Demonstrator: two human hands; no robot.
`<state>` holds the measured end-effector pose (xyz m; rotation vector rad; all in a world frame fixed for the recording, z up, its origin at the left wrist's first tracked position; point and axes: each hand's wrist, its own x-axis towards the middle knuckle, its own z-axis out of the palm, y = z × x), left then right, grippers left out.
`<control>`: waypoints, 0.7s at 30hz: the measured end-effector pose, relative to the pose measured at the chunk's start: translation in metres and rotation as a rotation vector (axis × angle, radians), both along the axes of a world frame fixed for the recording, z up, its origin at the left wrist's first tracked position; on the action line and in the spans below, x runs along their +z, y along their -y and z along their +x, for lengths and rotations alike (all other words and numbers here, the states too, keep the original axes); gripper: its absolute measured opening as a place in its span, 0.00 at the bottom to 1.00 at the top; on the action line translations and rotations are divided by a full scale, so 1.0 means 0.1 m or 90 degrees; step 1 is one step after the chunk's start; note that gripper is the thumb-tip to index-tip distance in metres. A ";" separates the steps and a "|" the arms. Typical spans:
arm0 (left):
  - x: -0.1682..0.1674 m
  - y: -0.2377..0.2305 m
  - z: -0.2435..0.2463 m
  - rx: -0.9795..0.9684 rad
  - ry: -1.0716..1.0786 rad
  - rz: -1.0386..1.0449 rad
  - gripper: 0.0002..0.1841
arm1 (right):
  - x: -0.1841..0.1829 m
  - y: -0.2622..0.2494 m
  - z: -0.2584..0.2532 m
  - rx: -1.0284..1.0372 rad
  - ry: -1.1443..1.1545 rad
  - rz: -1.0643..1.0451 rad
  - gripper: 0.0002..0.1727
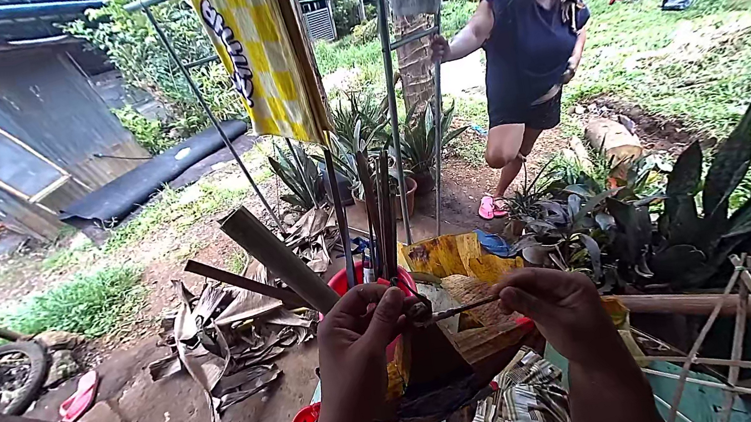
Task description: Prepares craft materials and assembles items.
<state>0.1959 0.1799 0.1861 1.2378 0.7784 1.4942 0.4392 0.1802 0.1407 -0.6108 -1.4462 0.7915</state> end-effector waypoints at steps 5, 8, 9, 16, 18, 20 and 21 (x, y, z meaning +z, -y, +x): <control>0.01 0.04 -0.01 -0.003 0.005 0.003 0.05 | 0.12 0.10 -0.08 0.017 0.057 0.030 0.07; 0.00 0.06 -0.04 -0.009 0.012 0.014 0.05 | 0.14 0.12 -0.07 -0.036 0.086 0.058 0.08; -0.01 0.05 -0.06 -0.012 0.017 0.023 0.05 | 0.14 0.12 -0.04 -0.043 0.091 0.062 0.08; -0.01 -0.02 -0.13 -0.075 0.102 0.066 0.04 | 0.20 -0.07 0.15 0.101 0.063 0.027 0.07; -0.01 -0.06 -0.16 -0.108 0.114 0.079 0.05 | 0.20 -0.22 0.13 0.150 0.063 0.020 0.08; -0.02 -0.10 -0.19 -0.152 0.123 0.099 0.06 | 0.20 -0.34 0.08 0.206 0.061 0.014 0.09; -0.02 -0.10 -0.20 -0.167 0.127 0.102 0.06 | 0.21 -0.37 0.05 0.232 0.061 0.009 0.09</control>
